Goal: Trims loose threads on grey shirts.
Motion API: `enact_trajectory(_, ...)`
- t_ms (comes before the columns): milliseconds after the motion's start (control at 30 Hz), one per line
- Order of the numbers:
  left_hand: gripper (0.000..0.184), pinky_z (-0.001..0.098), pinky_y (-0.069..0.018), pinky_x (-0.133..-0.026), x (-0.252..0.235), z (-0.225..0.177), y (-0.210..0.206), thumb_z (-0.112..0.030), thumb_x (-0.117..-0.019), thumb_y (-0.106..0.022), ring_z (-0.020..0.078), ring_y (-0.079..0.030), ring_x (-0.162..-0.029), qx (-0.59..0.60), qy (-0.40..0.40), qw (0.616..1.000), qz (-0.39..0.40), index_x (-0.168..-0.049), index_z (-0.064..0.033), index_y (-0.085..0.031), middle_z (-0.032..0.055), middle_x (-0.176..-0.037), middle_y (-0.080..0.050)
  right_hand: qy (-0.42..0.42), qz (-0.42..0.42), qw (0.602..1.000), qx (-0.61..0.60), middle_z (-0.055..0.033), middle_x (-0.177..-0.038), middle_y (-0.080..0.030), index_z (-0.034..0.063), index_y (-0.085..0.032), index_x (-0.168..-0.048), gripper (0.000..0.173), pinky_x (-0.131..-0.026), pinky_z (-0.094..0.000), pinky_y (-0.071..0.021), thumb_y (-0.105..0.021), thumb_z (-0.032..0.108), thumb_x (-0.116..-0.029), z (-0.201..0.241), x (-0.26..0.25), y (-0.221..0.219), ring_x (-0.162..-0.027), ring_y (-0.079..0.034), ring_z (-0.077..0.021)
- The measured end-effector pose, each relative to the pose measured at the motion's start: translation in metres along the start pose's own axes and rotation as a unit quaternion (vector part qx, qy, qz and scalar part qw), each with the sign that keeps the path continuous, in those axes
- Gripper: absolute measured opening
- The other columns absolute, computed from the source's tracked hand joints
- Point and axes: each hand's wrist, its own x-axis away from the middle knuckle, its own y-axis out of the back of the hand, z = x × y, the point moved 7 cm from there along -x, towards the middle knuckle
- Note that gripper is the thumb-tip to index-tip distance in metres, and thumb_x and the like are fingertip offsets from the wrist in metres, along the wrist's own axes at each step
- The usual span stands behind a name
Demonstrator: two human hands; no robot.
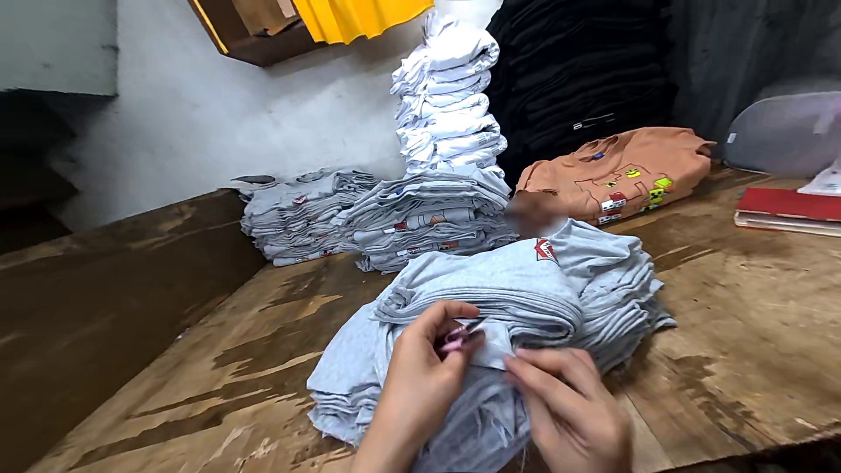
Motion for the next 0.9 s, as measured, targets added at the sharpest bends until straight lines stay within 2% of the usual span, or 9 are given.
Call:
enact_trajectory(100,0.035,0.0228,-0.0579,-0.074,0.021,-0.021,0.003,-0.031,-0.0841,-0.082,0.0042,-0.067,-0.087,-0.103,-0.152,0.983,-0.014,-0.115,-0.0169,-0.075,-0.0065,-0.098,-0.071,0.019,-0.006,0.997,0.072,0.0025,-0.096,-0.073,0.0150,-0.076,-0.096,0.009,-0.091,-0.0248,-0.0490,-0.069,0.010,-0.0963,0.014,0.007,0.031,-0.094,-0.065,-0.0065)
enact_trajectory(233,0.016,0.0410,-0.0393,-0.091,0.051,-0.048,-0.005,-0.027,-0.0969,-0.067,0.0136,-0.060,-0.096,-0.280,-0.324,0.900,-0.079,-0.110,-0.0290,-0.076,-0.0047,-0.098,-0.071,0.017,0.023,0.997,0.064,0.0004,-0.099,-0.072,0.0127,-0.076,-0.098,0.010,-0.093,-0.0254,-0.0463,-0.067,0.010,-0.0979,0.026,0.016,0.036,-0.095,-0.063,-0.0088)
enact_trajectory(433,0.022,0.0386,-0.0371,-0.088,0.052,-0.041,-0.016,-0.016,-0.0996,-0.059,0.0158,-0.057,-0.091,-0.339,-0.421,0.836,-0.097,-0.114,-0.0238,-0.074,-0.0025,-0.099,-0.070,0.030,0.025,0.999,0.000,-0.0008,-0.098,-0.072,0.0108,-0.076,-0.097,0.008,-0.094,-0.0252,-0.0468,-0.069,0.007,-0.0961,0.034,0.024,0.024,-0.095,-0.063,-0.0090)
enact_trajectory(533,0.017,0.0387,-0.0358,-0.086,0.051,-0.045,-0.014,-0.022,-0.1006,-0.061,0.0158,-0.057,-0.089,-0.329,-0.401,0.851,-0.090,-0.111,-0.0234,-0.074,-0.0031,-0.098,-0.071,0.004,0.019,0.999,-0.033,0.0001,-0.093,-0.072,0.0103,-0.077,-0.094,0.005,-0.091,-0.0239,-0.0487,-0.073,0.008,-0.0943,0.031,0.028,0.028,-0.092,-0.064,-0.0075)
enact_trajectory(633,0.024,0.0356,-0.0496,-0.074,0.030,-0.037,-0.008,-0.040,-0.0968,-0.067,0.0119,-0.063,-0.082,-0.285,-0.290,0.913,-0.025,-0.108,-0.0212,-0.075,-0.0035,-0.091,-0.068,-0.049,0.023,0.998,0.013,0.0019,-0.080,-0.068,0.0148,-0.077,-0.090,0.010,-0.082,-0.0252,-0.0499,-0.079,0.024,-0.0895,0.021,0.027,0.027,-0.081,-0.063,-0.0063)
enact_trajectory(667,0.016,0.0318,-0.0544,-0.069,0.018,-0.029,-0.002,-0.031,-0.0907,-0.068,0.0081,-0.064,-0.078,-0.269,-0.244,0.932,-0.004,-0.102,-0.0210,-0.075,-0.0058,-0.087,-0.067,-0.050,0.037,0.998,0.026,0.0008,-0.086,-0.069,0.0168,-0.076,-0.092,0.015,-0.083,-0.0266,-0.0514,-0.079,0.031,-0.0892,0.016,0.027,0.021,-0.086,-0.064,-0.0072)
enact_trajectory(733,0.011,0.0369,-0.0585,-0.065,-0.007,-0.019,0.029,-0.011,-0.0874,-0.067,0.0143,-0.067,-0.074,-0.271,-0.152,0.948,-0.072,-0.095,-0.0121,-0.074,0.0017,-0.084,-0.069,-0.041,0.111,0.993,0.024,-0.0062,-0.106,-0.065,0.0178,-0.077,-0.104,0.017,-0.087,-0.0250,-0.0552,-0.078,0.029,-0.0912,0.009,0.027,0.007,-0.099,-0.063,-0.0107)
enact_trajectory(800,0.022,0.0589,-0.0549,-0.080,-0.022,-0.019,0.071,-0.011,-0.0944,-0.070,0.0371,-0.067,-0.091,-0.317,-0.051,0.928,-0.190,-0.112,0.0014,-0.069,0.0215,-0.101,-0.068,-0.045,0.185,0.981,0.042,-0.0065,-0.096,-0.073,0.0150,-0.082,-0.094,0.008,-0.081,-0.0274,-0.0598,-0.076,0.013,-0.0882,0.009,0.023,0.009,-0.092,-0.070,-0.0142)
enact_trajectory(900,0.024,0.0497,-0.0548,-0.069,-0.011,-0.038,0.080,-0.020,-0.0931,-0.069,0.0282,-0.065,-0.081,-0.345,-0.095,0.909,-0.214,-0.112,-0.0051,-0.070,0.0136,-0.093,-0.066,-0.090,0.278,0.946,0.139,-0.0092,-0.100,-0.073,0.0133,-0.080,-0.090,0.027,-0.073,-0.0428,-0.0594,-0.081,0.040,-0.0862,0.014,0.006,0.026,-0.087,-0.071,-0.0228)
